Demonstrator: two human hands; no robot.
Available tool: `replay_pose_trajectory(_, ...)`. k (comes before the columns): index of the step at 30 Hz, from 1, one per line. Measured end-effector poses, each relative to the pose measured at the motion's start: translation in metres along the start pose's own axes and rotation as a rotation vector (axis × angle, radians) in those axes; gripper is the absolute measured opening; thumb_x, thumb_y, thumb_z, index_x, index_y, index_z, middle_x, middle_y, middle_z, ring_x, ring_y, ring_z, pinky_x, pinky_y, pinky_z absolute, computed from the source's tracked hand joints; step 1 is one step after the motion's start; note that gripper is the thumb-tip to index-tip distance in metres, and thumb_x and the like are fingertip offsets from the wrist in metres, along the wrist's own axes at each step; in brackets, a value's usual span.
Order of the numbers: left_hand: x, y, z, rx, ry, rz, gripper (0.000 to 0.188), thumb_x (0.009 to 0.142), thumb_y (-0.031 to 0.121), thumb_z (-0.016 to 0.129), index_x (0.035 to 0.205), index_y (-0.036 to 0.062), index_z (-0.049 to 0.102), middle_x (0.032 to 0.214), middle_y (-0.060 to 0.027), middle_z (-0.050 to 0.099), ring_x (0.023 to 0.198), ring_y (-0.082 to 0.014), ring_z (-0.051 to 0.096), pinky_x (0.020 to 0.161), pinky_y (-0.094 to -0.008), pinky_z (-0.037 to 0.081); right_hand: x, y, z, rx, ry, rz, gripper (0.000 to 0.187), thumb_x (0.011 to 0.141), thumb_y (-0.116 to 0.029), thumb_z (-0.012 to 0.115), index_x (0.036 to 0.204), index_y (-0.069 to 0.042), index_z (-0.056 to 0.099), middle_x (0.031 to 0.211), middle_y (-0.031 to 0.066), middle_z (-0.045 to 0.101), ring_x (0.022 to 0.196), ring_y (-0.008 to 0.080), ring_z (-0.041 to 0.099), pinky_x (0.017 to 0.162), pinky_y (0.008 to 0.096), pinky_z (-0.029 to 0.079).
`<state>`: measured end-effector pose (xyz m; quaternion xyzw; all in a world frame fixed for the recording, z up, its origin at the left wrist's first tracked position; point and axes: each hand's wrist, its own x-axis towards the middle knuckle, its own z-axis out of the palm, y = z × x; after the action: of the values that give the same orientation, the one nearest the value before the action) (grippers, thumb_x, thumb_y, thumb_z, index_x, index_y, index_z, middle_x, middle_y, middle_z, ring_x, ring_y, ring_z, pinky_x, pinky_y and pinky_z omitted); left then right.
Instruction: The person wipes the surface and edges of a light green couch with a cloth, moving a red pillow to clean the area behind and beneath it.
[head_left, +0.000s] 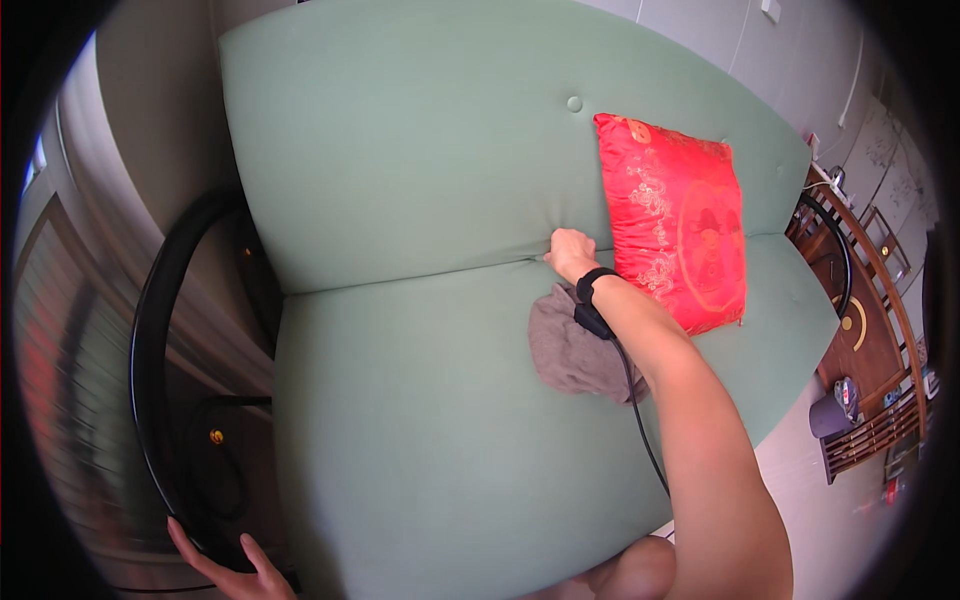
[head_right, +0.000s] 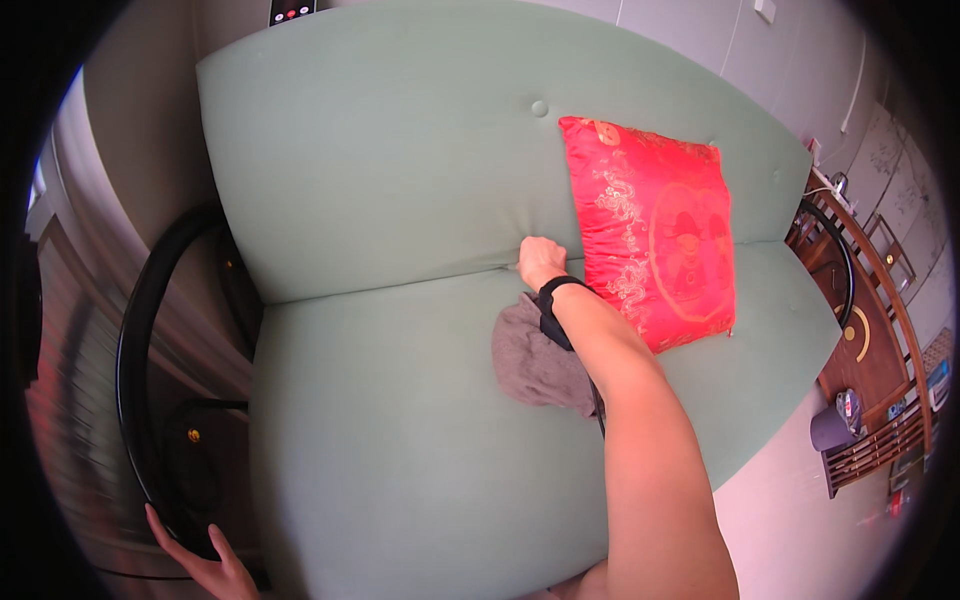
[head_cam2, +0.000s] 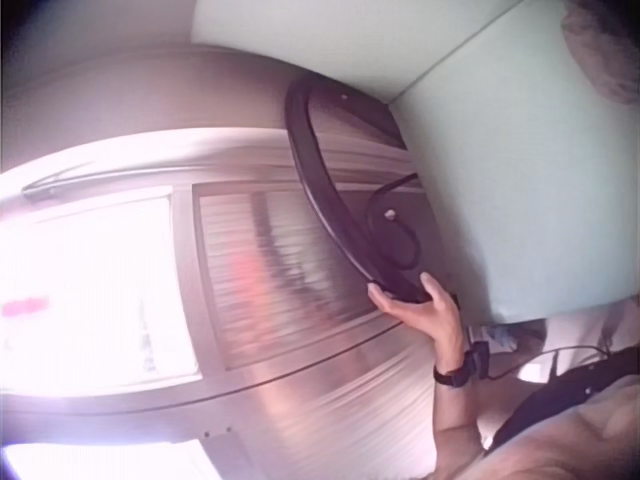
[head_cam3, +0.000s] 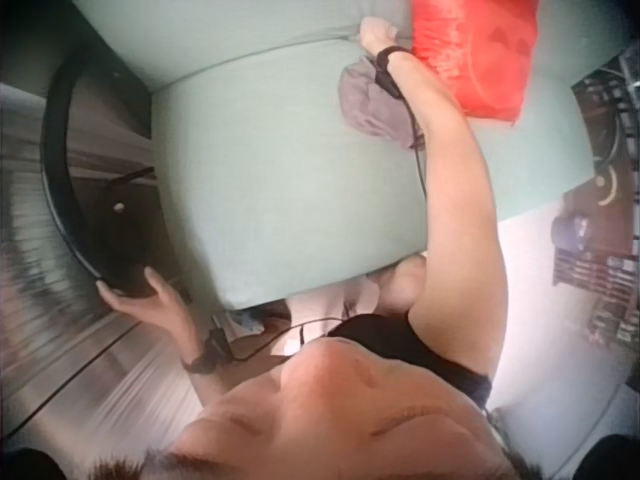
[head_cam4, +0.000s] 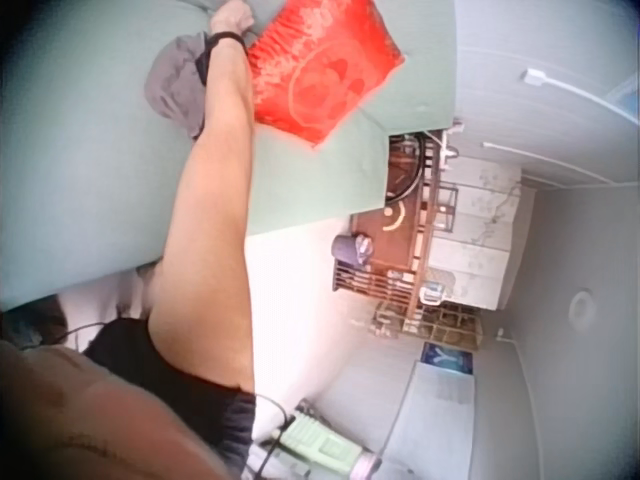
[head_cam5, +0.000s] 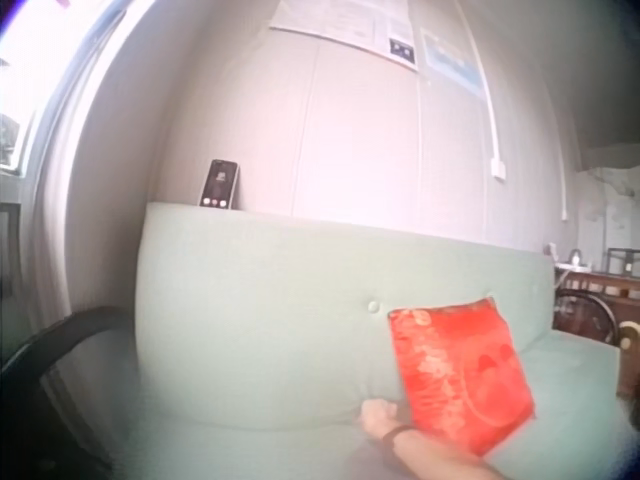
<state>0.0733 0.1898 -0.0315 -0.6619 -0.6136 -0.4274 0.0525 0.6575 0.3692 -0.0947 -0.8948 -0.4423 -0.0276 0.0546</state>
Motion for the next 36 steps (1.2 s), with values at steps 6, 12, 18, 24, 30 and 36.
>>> replay_pose_trajectory(6,0.0,-0.001,-0.003,-0.009,-0.032,-0.026,0.078,0.091,0.018,0.068,0.149,-0.0042,0.021,0.151,-0.0283,0.028,0.139,-0.0403,0.03,0.116,-0.0494,0.024,0.008,0.005,0.019,0.115,0.113,0.12,0.019,0.078,-0.019,0.073,0.089,-0.003,0.074,0.099,0.0214,0.07,0.099,0.038,0.067,0.084,0.0457,0.054)
replay_pose_trajectory(12,0.0,-0.003,-0.001,-0.029,-0.016,-0.039,0.077,0.092,0.018,0.067,0.149,-0.0041,0.021,0.151,-0.0281,0.027,0.14,-0.0397,0.029,0.117,-0.0485,0.023,0.003,0.008,0.02,0.143,0.119,0.085,0.012,0.078,-0.015,0.066,0.084,-0.009,0.074,0.093,0.0178,0.071,0.094,0.0366,0.068,0.081,0.0435,0.054)
replay_pose_trajectory(18,-0.001,-0.003,0.002,-0.028,0.009,-0.015,0.075,0.092,0.017,0.067,0.149,-0.0041,0.022,0.15,-0.0286,0.028,0.138,-0.0412,0.031,0.116,-0.0498,0.024,-0.01,0.03,0.012,0.376,0.045,-0.247,0.008,0.08,-0.021,0.066,0.082,-0.014,0.07,0.085,0.0098,0.071,0.082,0.032,0.068,0.073,0.0432,0.052)
replay_pose_trajectory(24,0.001,-0.001,0.001,0.002,0.017,0.004,0.075,0.092,0.016,0.067,0.148,-0.0039,0.022,0.149,-0.0288,0.029,0.136,-0.0422,0.034,0.115,-0.0506,0.025,-0.013,0.017,-0.001,-0.174,0.185,-0.775,0.01,0.079,-0.011,0.062,0.083,-0.01,0.071,0.083,0.011,0.071,0.081,0.0305,0.069,0.069,0.043,0.053)
replay_pose_trajectory(30,0.0,-0.003,-0.001,0.023,0.006,0.011,0.075,0.091,0.016,0.067,0.149,-0.0039,0.022,0.149,-0.0287,0.029,0.137,-0.042,0.033,0.115,-0.0504,0.026,-0.023,-0.014,-0.001,-0.578,0.156,-0.758,0.01,0.078,-0.013,0.063,0.08,-0.011,0.073,0.083,0.0089,0.073,0.082,0.0251,0.072,0.066,0.0389,0.055)
replay_pose_trajectory(36,-0.001,-0.003,-0.004,0.023,-0.035,-0.003,0.076,0.091,0.015,0.067,0.149,-0.0046,0.022,0.15,-0.0282,0.028,0.138,-0.0406,0.032,0.116,-0.0491,0.025,-0.008,-0.025,-0.005,-0.638,0.04,-0.698,0.014,0.08,-0.01,0.062,0.083,-0.009,0.076,0.088,0.0098,0.074,0.084,0.0261,0.073,0.068,0.0388,0.056)
